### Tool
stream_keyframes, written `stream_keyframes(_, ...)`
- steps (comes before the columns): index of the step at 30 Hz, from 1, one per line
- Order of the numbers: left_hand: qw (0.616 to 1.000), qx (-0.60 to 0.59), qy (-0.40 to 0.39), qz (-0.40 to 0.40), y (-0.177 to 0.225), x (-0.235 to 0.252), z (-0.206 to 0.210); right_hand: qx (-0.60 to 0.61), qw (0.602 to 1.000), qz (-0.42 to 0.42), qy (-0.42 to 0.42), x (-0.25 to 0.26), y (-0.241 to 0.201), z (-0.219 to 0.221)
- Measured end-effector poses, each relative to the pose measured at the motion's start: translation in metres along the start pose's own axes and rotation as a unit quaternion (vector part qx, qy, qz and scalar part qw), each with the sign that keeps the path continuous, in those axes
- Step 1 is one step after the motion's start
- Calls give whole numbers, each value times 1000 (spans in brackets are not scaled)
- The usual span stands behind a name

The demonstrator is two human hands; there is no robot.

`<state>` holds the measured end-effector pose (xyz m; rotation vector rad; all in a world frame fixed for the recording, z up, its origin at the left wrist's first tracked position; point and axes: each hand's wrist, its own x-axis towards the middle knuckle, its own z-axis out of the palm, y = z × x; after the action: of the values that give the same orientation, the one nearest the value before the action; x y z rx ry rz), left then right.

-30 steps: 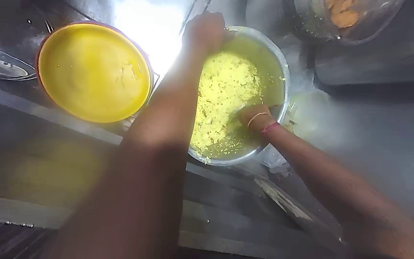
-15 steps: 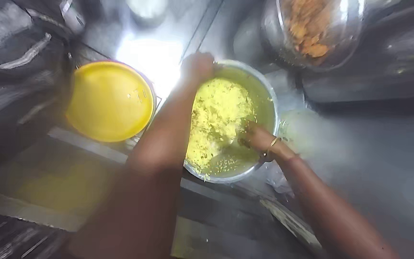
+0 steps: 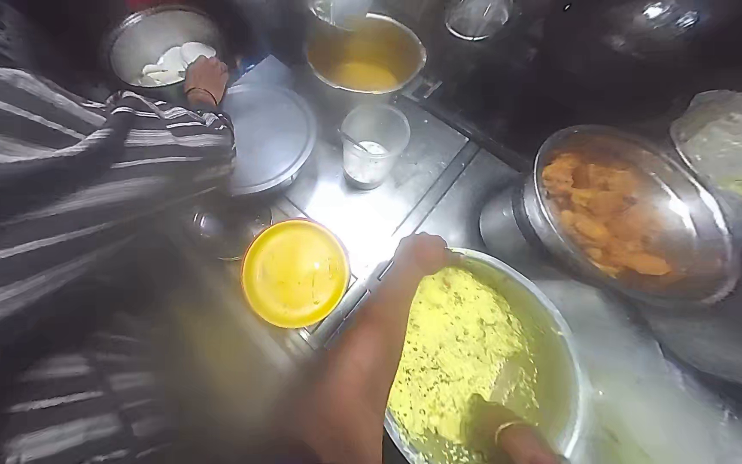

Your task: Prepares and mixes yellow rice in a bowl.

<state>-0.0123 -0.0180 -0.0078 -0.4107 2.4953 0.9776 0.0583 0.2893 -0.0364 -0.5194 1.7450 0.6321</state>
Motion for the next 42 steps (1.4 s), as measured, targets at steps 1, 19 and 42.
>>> stream_keyframes(1,1000,-2,-9,2,0,0,3,6,1000,-7,-25,-3,-12,7)
stream_keyframes(19,1000,9,-6,20,-1,1,-3,605,789,-56,92,-37,20,-19)
stream_keyframes(42,997,77,26,7,1,8,2,173,966,82,172,-72,59,-114)
